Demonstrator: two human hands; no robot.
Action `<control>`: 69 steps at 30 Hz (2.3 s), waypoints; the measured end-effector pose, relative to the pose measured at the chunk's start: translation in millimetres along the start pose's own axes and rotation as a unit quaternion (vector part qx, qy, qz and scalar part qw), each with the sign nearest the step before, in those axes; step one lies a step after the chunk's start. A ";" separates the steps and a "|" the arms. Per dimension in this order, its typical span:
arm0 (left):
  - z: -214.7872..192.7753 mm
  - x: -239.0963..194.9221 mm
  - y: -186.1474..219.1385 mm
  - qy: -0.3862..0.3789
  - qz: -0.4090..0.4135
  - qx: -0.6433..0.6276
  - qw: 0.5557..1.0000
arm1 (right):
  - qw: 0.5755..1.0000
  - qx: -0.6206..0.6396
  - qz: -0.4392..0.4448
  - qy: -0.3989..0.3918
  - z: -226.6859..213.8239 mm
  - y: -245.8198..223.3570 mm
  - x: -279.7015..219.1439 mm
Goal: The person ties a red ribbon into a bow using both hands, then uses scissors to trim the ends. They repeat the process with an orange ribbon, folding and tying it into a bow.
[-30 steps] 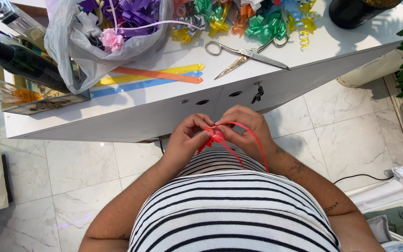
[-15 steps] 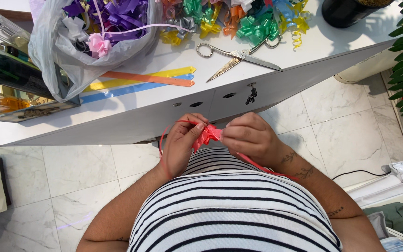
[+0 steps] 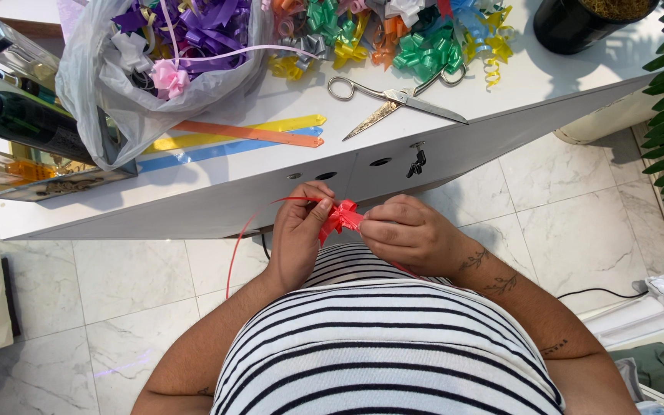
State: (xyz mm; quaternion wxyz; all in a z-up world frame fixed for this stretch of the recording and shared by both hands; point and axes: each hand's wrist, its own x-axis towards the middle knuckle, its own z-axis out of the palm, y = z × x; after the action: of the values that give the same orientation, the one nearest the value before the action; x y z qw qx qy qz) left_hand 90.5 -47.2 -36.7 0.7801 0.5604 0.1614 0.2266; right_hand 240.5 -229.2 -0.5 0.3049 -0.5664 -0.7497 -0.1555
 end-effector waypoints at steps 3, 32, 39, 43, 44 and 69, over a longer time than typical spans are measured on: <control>13.0 -3.7 14.8 0.011 0.007 -0.023 1.000 | 1.000 0.021 0.015 0.005 1.9 3.7 -2.4; 16.1 9.2 29.8 -0.049 0.054 0.055 0.996 | 0.984 0.154 0.093 -0.008 -39.1 7.7 12.7; 23.4 24.2 36.8 -0.049 0.310 0.224 0.923 | 0.847 0.373 0.361 0.117 -51.2 34.7 -0.1; 33.4 19.7 40.9 -0.024 0.380 0.269 0.884 | 0.836 0.385 0.387 0.050 -24.1 8.5 40.9; 33.6 20.4 41.7 -0.025 0.370 0.262 0.891 | 0.827 0.394 0.397 0.052 -20.8 5.8 40.6; -43.0 15.2 39.1 -0.053 -0.127 0.088 0.987 | 0.953 -0.112 0.268 -0.091 -28.2 114.0 19.9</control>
State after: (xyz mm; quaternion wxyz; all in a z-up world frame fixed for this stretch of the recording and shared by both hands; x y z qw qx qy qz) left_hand 74.9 5.9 -13.3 0.7574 0.6133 0.2090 0.0810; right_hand 352.7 -195.2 20.9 0.2010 -0.7888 -0.5725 -0.0985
